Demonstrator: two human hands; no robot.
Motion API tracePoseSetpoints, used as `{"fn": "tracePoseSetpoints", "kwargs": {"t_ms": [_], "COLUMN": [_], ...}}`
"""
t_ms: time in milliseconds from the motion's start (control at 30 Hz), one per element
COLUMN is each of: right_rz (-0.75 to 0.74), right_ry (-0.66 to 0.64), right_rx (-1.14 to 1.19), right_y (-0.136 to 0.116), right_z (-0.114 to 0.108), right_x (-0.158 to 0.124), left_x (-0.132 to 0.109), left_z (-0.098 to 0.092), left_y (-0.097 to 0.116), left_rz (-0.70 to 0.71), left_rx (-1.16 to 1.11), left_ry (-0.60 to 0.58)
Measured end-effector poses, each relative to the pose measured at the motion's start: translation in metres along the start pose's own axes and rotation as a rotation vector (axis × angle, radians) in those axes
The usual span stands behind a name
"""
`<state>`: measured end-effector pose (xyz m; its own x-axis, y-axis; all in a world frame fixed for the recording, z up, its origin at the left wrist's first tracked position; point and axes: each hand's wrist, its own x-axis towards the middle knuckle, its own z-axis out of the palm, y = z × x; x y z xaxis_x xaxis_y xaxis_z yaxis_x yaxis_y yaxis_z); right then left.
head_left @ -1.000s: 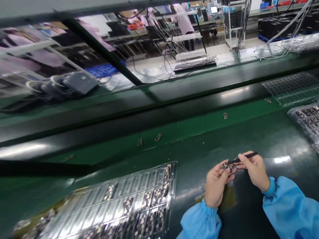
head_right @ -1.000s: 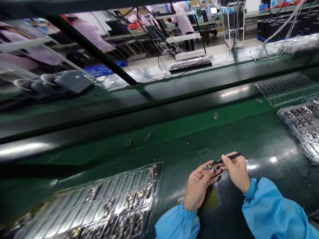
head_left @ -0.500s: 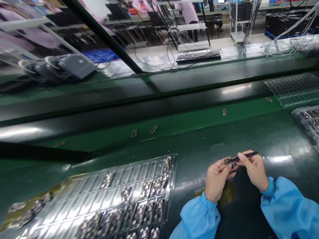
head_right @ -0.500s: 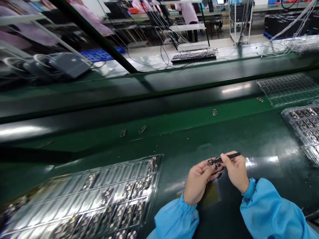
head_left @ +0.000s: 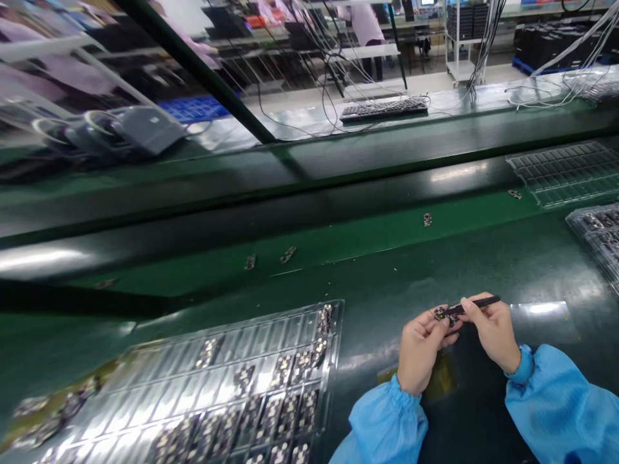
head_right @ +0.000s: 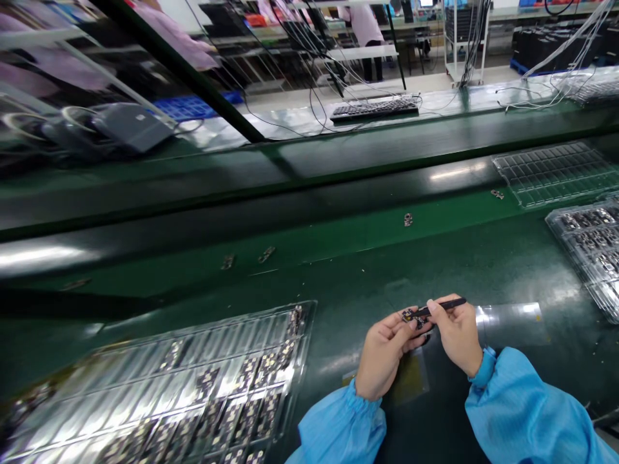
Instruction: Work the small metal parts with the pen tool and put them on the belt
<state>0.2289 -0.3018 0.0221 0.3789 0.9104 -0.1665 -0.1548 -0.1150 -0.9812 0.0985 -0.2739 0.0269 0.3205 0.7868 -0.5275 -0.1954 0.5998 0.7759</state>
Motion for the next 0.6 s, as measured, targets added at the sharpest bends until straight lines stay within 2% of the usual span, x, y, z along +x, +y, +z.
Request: {"fn": "tracePoseSetpoints", "kwargs": {"t_ms": [267,400,500,600], "right_rz": [-0.039,-0.237,-0.404,-0.394], "right_ry": [0.019,0.009,0.072,0.106], "right_rx": [-0.049,-0.196,-0.283,-0.288], "right_y": [-0.004,-0.012,-0.018,-0.019], "right_z": [0.003,0.0,-0.006,-0.01], "right_x": [-0.004,-0.01,-0.011,-0.007], "left_x": [0.0,-0.003,-0.003,0.012], "left_z": [-0.003,-0.003,-0.005,-0.014], "left_y": [0.0,-0.001,0.003,0.021], "left_rz": [-0.002,0.001,-0.004,0.038], "left_rx": [-0.037,-0.039,-0.04,0.023], "left_ry": [-0.009,0.006,0.032,0.095]}}
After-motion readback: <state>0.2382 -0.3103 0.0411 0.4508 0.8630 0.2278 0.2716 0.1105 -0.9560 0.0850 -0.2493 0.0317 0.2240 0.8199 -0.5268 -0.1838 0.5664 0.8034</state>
